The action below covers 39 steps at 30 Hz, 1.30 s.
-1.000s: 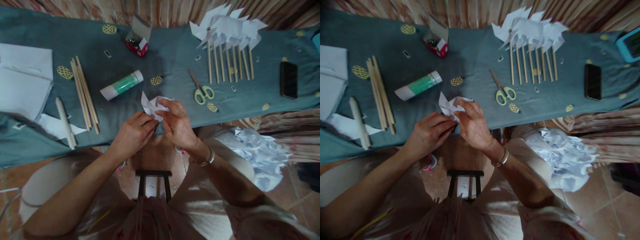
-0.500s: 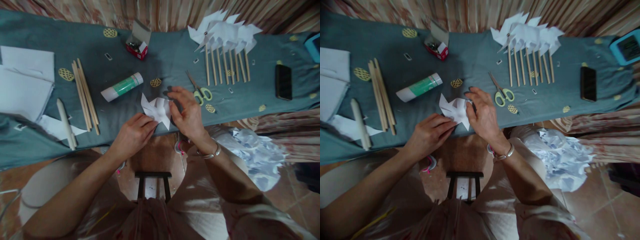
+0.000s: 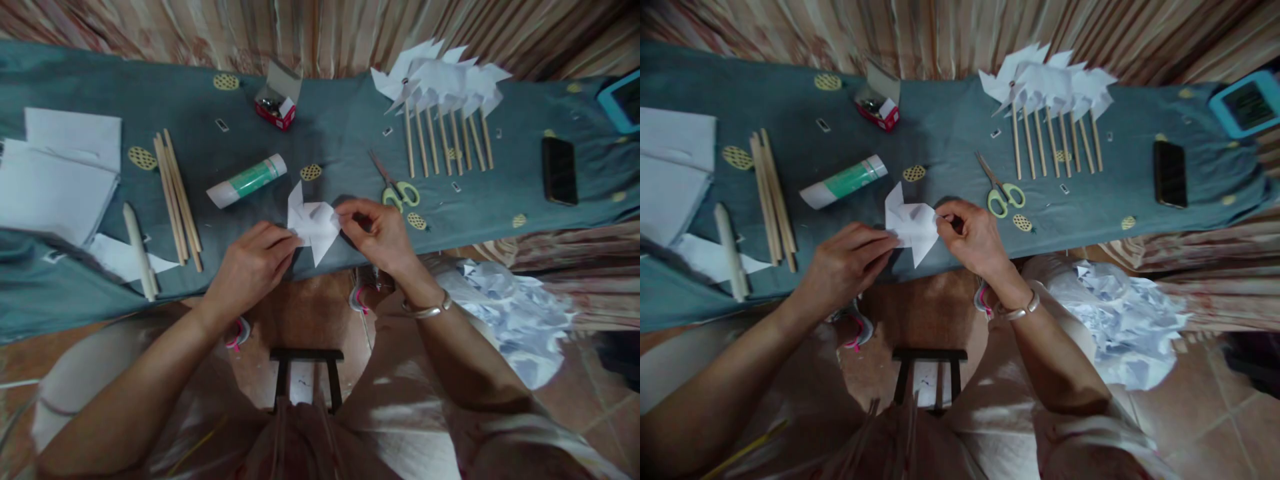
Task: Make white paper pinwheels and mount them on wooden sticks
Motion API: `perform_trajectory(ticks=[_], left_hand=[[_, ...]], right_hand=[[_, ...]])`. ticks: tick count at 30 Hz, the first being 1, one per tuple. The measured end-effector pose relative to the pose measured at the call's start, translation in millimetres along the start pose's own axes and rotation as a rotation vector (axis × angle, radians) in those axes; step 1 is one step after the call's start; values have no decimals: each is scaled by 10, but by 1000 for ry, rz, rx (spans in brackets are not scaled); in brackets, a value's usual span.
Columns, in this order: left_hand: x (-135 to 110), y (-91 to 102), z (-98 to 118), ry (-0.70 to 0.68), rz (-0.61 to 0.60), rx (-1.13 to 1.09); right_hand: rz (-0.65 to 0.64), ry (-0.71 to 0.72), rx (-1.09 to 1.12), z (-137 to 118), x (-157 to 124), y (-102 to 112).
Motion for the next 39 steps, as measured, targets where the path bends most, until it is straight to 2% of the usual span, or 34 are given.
perform_trajectory(ticks=[6,13,16,22,26,32,39], left_hand=[[22,22,-93,28,-7,27],[51,25,-170,59,30,44],[53,67,-144,26,83,47],[49,75,39,-56,147,47],[50,-17,161,-88,70,72],[52,-59,193,-79,13,97],[55,-76,195,-67,-14,67]], right_hand=[[-47,-35,97,62,-56,17],[-247,23,195,75,-113,16],[-279,52,166,73,-125,30],[-244,92,105,67,-131,38],[-238,120,95,10,-147,-1],[-256,164,46,-81,-178,-77],[-157,176,-11,-60,-174,-106]])
Point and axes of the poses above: each hand's wrist, its own x-axis towards the middle knuckle, its own y-axis out of the back of the hand, z = x × y, the point moved 4 cm from there along x, towards the middle knuckle, and after that the axes turned 6 degrees about x, right-handed, at the moved point
